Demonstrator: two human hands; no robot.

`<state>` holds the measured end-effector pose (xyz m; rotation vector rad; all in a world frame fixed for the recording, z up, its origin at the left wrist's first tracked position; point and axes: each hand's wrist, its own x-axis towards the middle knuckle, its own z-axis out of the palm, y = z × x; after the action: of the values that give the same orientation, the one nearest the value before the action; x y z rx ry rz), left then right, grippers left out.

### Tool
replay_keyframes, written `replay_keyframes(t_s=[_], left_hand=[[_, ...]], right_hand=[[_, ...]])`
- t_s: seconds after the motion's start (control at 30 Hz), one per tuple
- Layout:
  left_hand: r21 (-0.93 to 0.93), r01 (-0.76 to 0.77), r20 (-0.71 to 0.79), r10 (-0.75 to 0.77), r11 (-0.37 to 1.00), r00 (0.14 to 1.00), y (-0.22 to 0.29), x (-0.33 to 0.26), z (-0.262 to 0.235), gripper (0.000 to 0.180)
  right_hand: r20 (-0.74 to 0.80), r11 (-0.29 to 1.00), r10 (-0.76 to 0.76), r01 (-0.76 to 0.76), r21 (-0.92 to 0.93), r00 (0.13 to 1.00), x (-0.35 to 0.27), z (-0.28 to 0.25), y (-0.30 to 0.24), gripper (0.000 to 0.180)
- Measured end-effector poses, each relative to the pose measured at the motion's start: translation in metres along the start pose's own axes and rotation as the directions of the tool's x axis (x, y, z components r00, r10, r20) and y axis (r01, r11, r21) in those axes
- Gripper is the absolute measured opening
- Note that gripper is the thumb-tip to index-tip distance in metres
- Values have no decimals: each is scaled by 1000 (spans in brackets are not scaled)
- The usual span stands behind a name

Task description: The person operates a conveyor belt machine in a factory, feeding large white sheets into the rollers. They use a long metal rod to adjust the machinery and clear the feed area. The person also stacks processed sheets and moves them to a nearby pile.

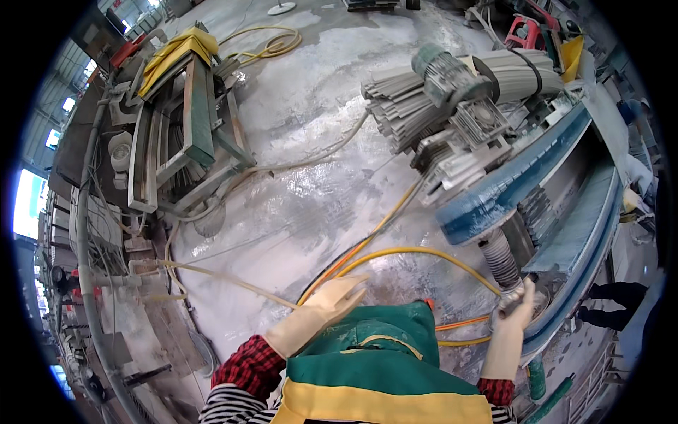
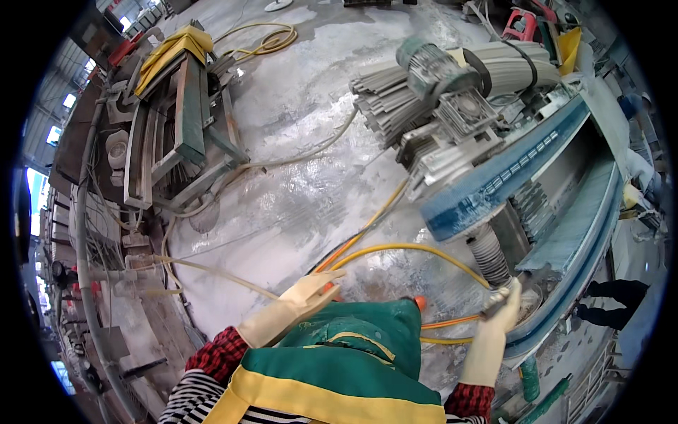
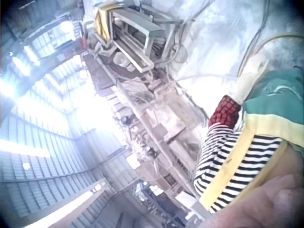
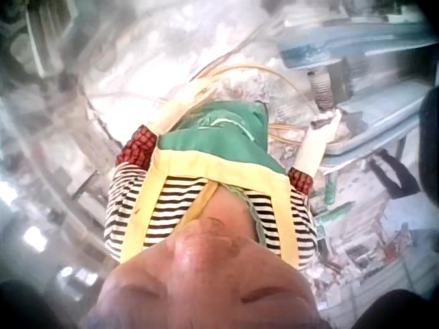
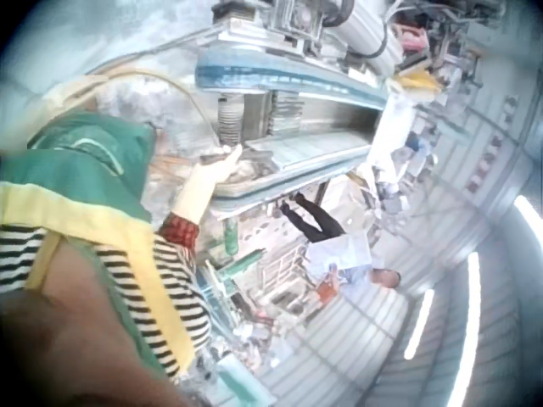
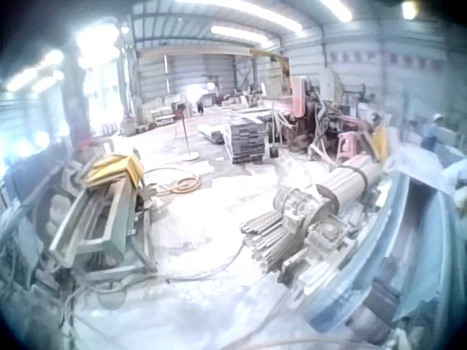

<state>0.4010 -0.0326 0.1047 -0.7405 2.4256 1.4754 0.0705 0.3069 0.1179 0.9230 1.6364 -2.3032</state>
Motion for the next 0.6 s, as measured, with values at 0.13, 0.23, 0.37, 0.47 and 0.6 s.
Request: replay_keyframes(t_s=[0.13,0.23,0.37,0.47,0.6], left_hand=[[-140,189,8,-190,972,982,-23,-10,-60,53],[-459,80,18,-81,885,997,-15,0,-94,62],[-740,-62,-11,79,670,997,-19,32,-139,74],[-774,-77,-52,58,629,997,-35,66,-177,68],[-704,-42,-86,-27,709,996,-68,101,-273,49]], right_hand=[[199,927,-289,326,-184,936,-97,110,91,40],[539,946,-212,309,-96,815,-149,173,148,28],[664,960,67,134,-247,744,-198,264,208,23],[775,961,272,-127,-244,570,-216,340,253,23],[840,916,399,-118,-383,369,-220,440,305,30]])
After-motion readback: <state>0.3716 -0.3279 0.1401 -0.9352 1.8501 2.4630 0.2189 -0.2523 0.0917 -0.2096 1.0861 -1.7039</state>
